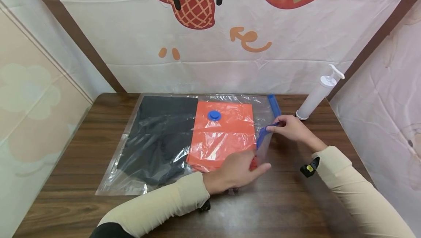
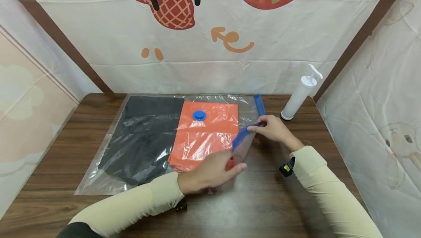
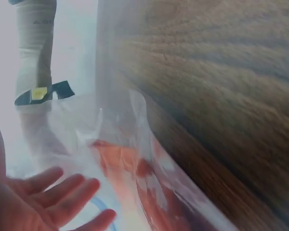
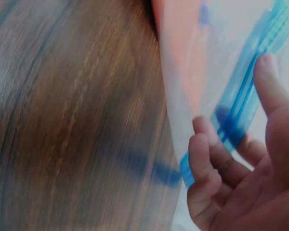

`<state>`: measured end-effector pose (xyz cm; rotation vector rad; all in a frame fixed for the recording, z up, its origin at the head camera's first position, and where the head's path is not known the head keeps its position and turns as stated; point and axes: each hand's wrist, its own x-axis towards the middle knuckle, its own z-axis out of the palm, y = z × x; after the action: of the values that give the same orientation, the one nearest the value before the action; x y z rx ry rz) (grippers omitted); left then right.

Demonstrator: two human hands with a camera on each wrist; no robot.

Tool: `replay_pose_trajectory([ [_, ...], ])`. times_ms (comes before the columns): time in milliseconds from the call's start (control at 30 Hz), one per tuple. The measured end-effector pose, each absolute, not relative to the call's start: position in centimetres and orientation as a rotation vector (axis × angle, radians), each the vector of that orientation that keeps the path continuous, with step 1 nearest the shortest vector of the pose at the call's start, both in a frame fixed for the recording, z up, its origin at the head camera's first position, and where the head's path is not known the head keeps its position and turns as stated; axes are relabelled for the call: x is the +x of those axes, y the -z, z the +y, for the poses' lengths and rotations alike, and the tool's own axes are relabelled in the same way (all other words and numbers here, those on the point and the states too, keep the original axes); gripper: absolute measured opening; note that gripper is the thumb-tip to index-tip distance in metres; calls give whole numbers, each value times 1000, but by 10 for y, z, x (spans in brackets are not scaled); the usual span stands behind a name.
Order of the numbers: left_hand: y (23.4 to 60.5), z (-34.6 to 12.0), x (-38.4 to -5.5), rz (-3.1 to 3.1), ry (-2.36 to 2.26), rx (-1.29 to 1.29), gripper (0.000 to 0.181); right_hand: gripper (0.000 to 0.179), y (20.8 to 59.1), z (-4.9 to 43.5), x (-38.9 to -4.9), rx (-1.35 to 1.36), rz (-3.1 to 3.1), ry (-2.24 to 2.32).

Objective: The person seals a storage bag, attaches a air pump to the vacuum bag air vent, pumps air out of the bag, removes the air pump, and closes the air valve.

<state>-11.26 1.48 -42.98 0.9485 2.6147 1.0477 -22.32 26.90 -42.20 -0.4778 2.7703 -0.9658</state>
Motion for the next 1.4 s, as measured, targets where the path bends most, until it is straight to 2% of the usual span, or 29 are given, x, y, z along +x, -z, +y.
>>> replay_pose_trajectory([
  [333,420,-11,-129,2743,-1369,765,12,35,419,261,-221,-381,2811,944],
  [633,422,-32,-146,2747,-1404,606,4,42,417,254,-223,-421,2888,842],
  [867,425,-37,-152,2758,-1445,619,4,69,415,237,-222,-554,2998,761],
  [967,424,-38,-154,2742,-1438,611,4,60,412,226,-220,-712,2968,880],
  [1133,422,-41,-155,2697,-1421,604,8,33,410,203,-215,-982,2711,1168],
  [1400,425,-43,-160,2701,-1472,598,6,17,416,185,-213,-1036,2673,1246],
])
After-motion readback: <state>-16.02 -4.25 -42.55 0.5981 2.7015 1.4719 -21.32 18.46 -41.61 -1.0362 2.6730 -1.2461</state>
